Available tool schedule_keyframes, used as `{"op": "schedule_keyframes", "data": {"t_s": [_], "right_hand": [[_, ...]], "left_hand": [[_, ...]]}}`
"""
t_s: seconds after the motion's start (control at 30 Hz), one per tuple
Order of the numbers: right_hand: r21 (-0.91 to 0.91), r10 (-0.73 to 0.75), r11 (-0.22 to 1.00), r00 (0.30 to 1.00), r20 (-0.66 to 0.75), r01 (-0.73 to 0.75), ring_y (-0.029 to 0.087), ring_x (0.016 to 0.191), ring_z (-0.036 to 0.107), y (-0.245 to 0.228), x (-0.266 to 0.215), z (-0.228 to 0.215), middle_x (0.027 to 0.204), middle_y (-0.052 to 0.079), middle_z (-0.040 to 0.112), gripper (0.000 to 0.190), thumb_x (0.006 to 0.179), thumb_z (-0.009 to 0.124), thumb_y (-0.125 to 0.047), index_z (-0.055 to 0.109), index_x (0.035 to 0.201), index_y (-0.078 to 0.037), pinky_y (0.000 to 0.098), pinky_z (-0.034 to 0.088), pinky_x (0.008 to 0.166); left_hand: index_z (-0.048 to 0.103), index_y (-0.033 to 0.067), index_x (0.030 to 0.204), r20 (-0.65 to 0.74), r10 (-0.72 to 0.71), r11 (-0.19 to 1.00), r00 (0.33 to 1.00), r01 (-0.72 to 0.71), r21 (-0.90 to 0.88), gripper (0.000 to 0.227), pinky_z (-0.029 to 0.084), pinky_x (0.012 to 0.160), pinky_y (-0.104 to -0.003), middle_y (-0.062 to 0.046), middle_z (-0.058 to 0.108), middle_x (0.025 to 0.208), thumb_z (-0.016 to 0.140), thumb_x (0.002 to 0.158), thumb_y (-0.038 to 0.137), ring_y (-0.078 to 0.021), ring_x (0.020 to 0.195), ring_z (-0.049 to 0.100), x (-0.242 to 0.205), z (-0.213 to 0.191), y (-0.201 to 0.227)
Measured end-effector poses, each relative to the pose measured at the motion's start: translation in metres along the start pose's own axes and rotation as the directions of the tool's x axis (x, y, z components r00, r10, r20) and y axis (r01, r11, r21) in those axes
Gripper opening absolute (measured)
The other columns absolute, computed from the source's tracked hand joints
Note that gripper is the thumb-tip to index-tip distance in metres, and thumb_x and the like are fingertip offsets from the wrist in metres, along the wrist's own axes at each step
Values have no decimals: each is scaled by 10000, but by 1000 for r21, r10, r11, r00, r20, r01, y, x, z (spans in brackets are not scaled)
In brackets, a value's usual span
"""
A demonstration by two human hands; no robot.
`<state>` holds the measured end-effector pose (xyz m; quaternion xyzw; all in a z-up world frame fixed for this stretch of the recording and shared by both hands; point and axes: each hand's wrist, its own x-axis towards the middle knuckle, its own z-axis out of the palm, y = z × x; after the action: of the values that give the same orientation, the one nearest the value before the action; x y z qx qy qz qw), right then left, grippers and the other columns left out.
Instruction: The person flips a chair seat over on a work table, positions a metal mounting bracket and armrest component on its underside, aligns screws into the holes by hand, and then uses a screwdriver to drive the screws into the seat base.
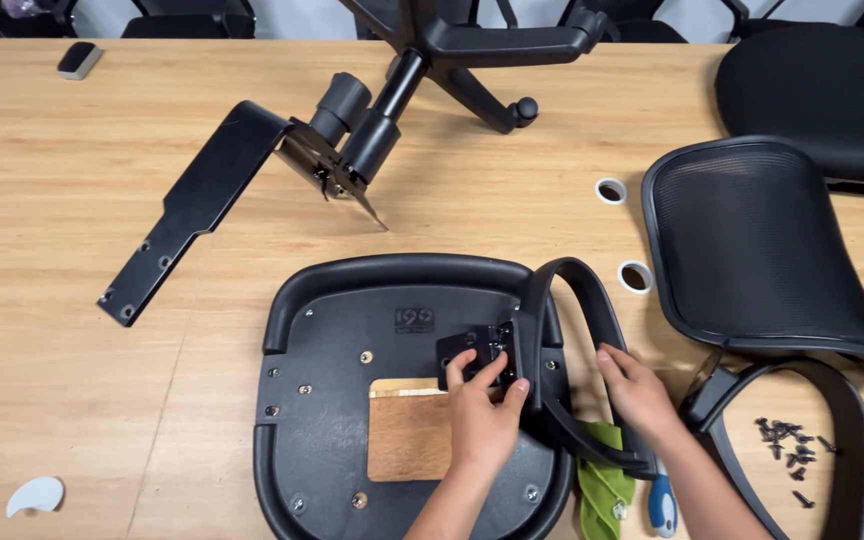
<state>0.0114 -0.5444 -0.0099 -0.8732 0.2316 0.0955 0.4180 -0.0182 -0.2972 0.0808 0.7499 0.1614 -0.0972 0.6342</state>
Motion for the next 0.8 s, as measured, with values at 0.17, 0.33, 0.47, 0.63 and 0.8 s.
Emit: {"op": "schedule_keyframes", "data": {"t_s": [0.17,0.33,0.47,0.63,0.8], "right_hand": [[8,-274,961,956,-101,276,282,1293,605,-56,-23,16,1389,168,644,477,983,652,-384,667,1346,-74,373,459,1076],[287,-79,956,996,50,61,228,1065,735,-101,-37,24,1170,183,756,708,824,775,-364,545,1389,-4,340,564,913],[350,-36,937,991,131,-12,222,1051,732,-99,-32,27,1161,166,754,788,778,798,-299,471,1440,-22,341,567,907],[400,-50,916,988,146,-12,216,1125,697,-94,-34,28,1224,152,728,807,784,783,-261,436,1476,-31,339,530,965],[415,-80,910,984,160,6,220,1182,670,-86,-28,32,1281,158,699,812,804,762,-249,405,1501,-36,335,509,1002]], "left_hand": [[680,-7,1260,98,97,995,990,-93,-46,389,624,821,-262,-107,359,1567,712,884,87,-172,869,769,7,21,-30],[665,-37,1249,232,164,986,959,-152,-69,373,603,850,-278,-118,316,1644,675,884,38,-188,942,779,7,18,-30],[694,40,1243,237,160,986,958,-168,14,367,605,833,-284,-91,421,1603,672,877,55,-174,995,762,19,5,-39],[729,69,1183,60,216,966,974,-223,128,288,592,861,-285,-102,556,1470,686,898,75,-167,1005,737,28,-20,-33],[577,128,1321,3,-13,929,1000,11,370,435,578,982,-382,-64,388,1586,649,892,152,-229,1035,719,28,-38,-46]]}}
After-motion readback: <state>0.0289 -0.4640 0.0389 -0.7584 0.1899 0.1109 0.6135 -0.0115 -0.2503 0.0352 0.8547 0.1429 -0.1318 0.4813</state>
